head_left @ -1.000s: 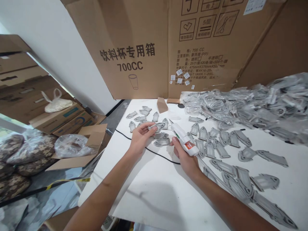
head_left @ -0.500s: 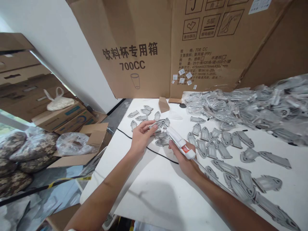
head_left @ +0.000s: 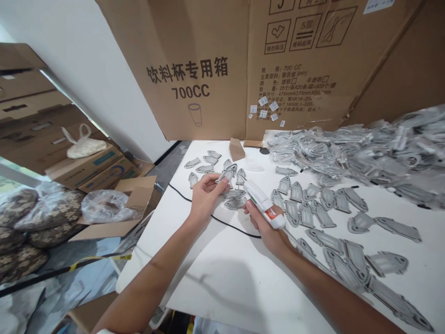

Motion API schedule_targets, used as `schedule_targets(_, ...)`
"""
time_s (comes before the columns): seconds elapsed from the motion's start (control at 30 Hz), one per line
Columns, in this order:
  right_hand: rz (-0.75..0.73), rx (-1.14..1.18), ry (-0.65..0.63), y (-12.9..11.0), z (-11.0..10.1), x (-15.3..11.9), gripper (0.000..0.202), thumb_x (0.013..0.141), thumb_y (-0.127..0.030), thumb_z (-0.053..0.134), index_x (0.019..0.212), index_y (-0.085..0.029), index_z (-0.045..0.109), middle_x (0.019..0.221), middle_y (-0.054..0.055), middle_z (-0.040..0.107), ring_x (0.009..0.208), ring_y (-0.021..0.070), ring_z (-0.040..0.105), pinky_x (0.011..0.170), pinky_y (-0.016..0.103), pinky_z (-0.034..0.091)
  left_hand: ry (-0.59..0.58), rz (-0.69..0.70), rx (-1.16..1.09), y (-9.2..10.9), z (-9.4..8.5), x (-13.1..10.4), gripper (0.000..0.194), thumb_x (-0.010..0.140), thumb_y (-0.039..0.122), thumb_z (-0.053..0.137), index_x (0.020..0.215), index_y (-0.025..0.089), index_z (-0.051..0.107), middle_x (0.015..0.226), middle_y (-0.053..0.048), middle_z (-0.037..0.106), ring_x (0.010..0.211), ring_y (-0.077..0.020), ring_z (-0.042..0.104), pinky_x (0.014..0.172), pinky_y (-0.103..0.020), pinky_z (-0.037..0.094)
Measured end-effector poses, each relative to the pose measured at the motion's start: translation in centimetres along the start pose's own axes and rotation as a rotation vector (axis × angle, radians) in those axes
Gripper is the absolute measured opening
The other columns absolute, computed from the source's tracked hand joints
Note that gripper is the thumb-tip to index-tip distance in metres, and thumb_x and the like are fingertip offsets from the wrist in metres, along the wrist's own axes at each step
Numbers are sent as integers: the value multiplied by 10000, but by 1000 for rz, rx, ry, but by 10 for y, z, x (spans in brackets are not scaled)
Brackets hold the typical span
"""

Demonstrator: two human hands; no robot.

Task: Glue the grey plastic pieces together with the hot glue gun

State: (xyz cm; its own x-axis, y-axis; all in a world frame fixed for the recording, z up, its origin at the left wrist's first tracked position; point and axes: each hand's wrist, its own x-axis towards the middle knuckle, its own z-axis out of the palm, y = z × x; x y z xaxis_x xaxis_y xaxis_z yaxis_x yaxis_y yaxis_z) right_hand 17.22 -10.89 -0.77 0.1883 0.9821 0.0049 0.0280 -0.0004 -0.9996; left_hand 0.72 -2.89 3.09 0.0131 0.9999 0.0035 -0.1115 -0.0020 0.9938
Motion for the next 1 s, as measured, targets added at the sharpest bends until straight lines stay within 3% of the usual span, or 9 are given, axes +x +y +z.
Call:
schedule_targets(0.23,-48,-121,78,-4,3,-2,503,892,-685,669,747,-203,667,629,14,629,546,155,504,523,279,373,-16,-15,55,-1,2,-1,356,719,438,909,879,180,722,782,-28,720,714,-174,702,725,-308,585)
schedule_targets(0.4,-41,-125,83,-1,3,0,512,886,-697,670,764,-200,671,610,-2,606,529,144,472,504,272,346,-7,-7,75,-2,3,-3,333,721,429,896,869,187,722,784,-26,712,706,-165,687,663,-275,558)
schedule_targets(0.77,-116,-167,78,3,3,0,440,940,-596,667,747,-201,653,627,-16,574,595,155,515,587,282,391,2,35,60,1,7,-6,302,727,415,881,846,193,714,735,-4,676,647,-140,623,678,-286,539)
schedule_targets(1.0,-68,-165,79,8,3,0,484,952,-639,637,757,-196,639,620,-14,580,555,141,474,540,277,356,6,31,44,-1,7,-7,271,740,371,871,867,177,730,735,-12,689,660,-140,629,686,-279,535)
